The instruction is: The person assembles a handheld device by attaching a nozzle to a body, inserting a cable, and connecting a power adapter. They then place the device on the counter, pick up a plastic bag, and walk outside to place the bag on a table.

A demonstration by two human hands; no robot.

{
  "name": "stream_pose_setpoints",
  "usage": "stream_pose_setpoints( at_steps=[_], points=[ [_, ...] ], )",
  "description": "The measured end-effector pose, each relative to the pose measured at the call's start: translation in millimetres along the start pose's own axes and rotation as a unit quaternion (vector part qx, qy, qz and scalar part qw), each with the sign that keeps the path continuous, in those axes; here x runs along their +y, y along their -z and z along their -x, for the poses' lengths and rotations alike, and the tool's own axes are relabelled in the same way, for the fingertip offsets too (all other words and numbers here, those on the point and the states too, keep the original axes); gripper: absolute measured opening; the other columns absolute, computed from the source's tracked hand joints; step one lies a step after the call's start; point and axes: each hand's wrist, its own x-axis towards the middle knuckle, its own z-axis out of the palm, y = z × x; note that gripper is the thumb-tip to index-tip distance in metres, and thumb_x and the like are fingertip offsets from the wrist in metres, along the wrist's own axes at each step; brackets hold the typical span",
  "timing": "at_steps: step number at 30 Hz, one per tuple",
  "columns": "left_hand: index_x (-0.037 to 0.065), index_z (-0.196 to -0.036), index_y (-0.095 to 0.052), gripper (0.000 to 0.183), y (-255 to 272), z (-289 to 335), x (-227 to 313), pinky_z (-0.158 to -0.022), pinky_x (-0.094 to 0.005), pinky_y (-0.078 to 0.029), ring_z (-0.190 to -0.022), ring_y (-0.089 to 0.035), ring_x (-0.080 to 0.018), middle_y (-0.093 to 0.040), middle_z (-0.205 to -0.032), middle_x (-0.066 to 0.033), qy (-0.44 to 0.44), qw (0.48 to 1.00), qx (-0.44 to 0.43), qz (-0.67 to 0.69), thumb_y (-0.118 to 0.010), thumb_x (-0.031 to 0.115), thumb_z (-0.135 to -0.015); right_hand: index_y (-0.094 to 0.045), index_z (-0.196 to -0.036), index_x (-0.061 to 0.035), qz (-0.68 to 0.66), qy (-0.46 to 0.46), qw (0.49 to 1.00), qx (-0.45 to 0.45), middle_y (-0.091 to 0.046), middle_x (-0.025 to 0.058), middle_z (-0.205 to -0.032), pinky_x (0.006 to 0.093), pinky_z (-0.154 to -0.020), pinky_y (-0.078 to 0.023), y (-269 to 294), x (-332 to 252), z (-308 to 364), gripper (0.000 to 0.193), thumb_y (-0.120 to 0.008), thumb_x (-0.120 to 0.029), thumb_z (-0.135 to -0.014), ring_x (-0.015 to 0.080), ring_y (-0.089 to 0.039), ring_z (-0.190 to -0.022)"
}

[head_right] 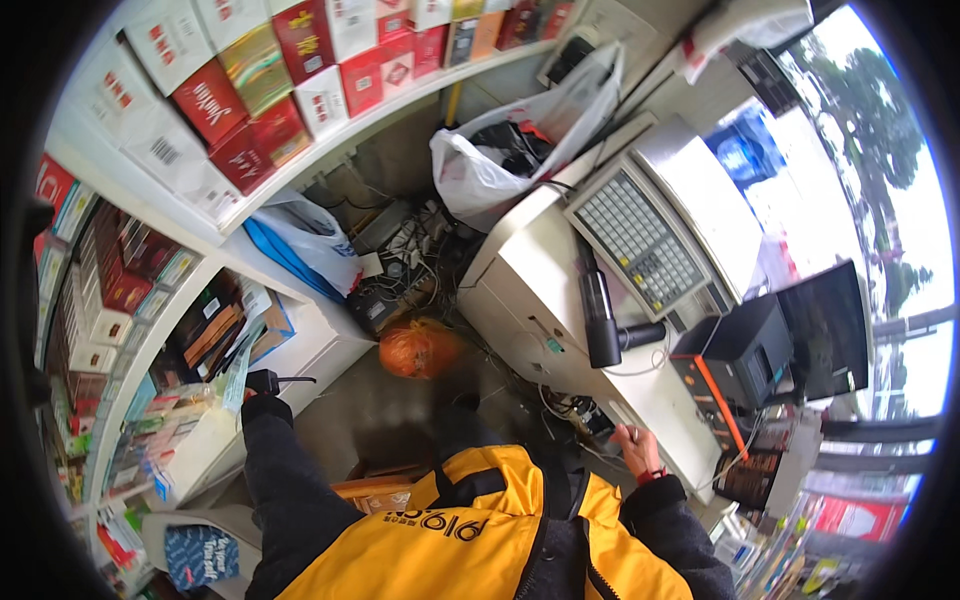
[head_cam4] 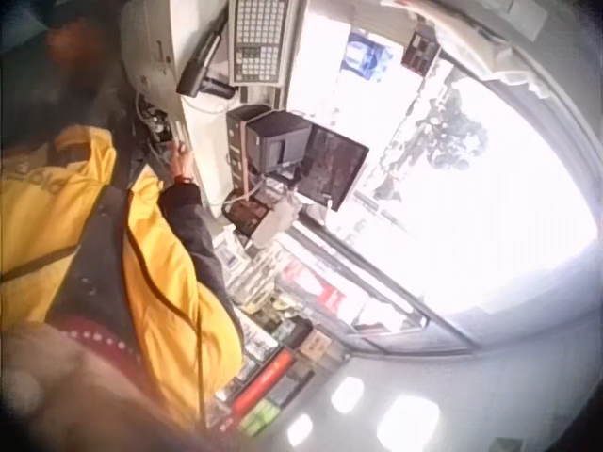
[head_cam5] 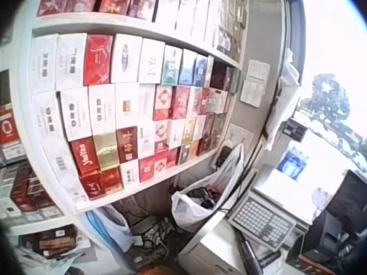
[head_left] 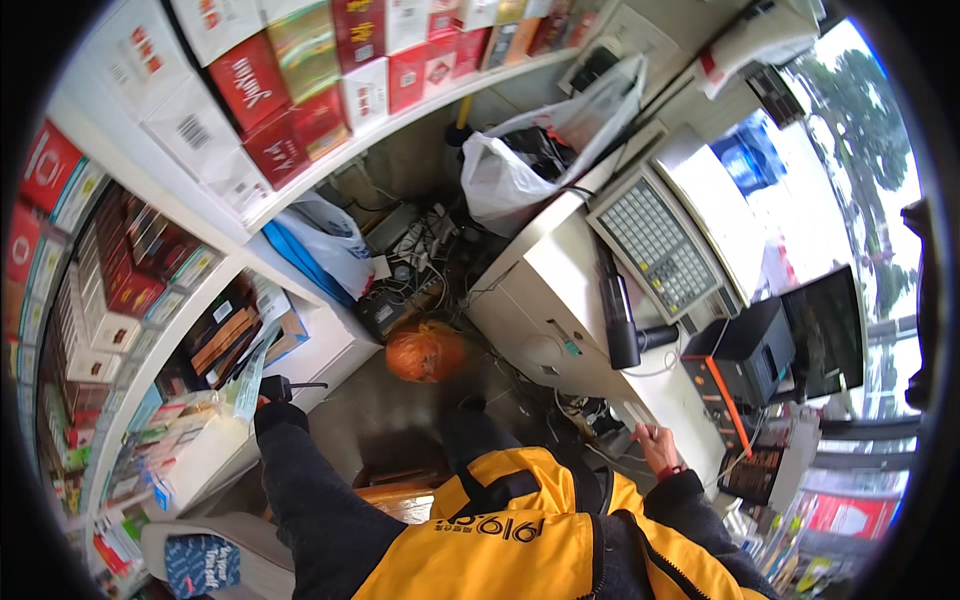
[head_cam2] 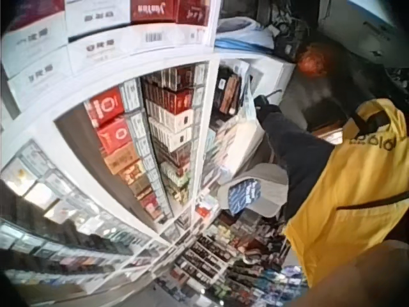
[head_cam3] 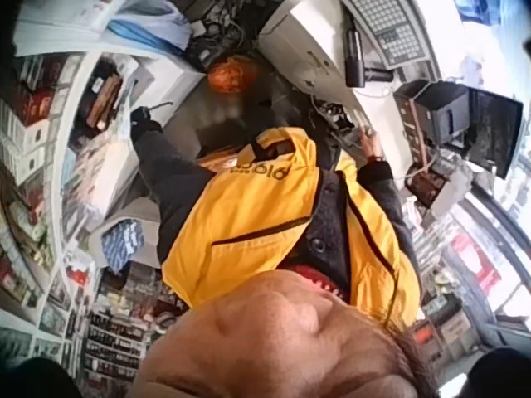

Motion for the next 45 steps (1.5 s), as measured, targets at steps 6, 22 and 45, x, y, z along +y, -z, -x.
stream_pose_setpoints(
  at_steps=[6, 22, 45],
  points=[
    [0.008, -0.110, -0.057, 0.039, -14.2, 2.5, 6.6, -0.061, -0.0373, -0.048, -0.072, -0.057, -0.0204, -0.059, -0.085, -0.0046, -0.014, 0.999, 0.001, -0.034, -0.060, 0.042, -0.091, -0.071, -0.078, -0.0006, -0.013, -0.009, 1.000, 0.021, -0.048, 0.0044, -0.056, 0.0325, -0.054, -0.039, -10.3, 4.9, 11.9, 0.039, -0.056, -0.031, -0.097, 0.0125, -0.044, -0.056],
    [0.008, -0.103, -0.056, 0.030, -42.6, 23.9, -50.1, -0.049, -0.0330, -0.043, -0.057, -0.051, -0.0167, -0.054, -0.071, -0.0037, -0.202, 0.956, -0.016, -0.214, -0.060, 0.036, -0.092, -0.067, -0.086, -0.0016, -0.188, -0.005, 0.953, 0.237, -0.058, 0.0028, -0.074, 0.0286, -0.073, -0.045, -11.4, 41.7, 27.9, 0.042, -0.045, -0.033, -0.103, 0.0137, -0.056, -0.077],
    [-0.002, -0.115, -0.057, 0.027, -46.0, 751.9, -251.4, -0.084, -0.0306, -0.049, -0.092, -0.064, -0.0210, -0.065, -0.099, -0.0125, -0.007, -0.053, -0.970, -0.237, -0.063, 0.006, -0.090, -0.066, -0.081, 0.0013, -0.451, -0.019, 0.780, 0.435, -0.063, 0.0037, -0.065, 0.0231, -0.056, -0.046, 25.4, 84.3, 204.8, 0.028, -0.070, -0.025, -0.090, 0.0059, -0.059, -0.063]
  ],
)
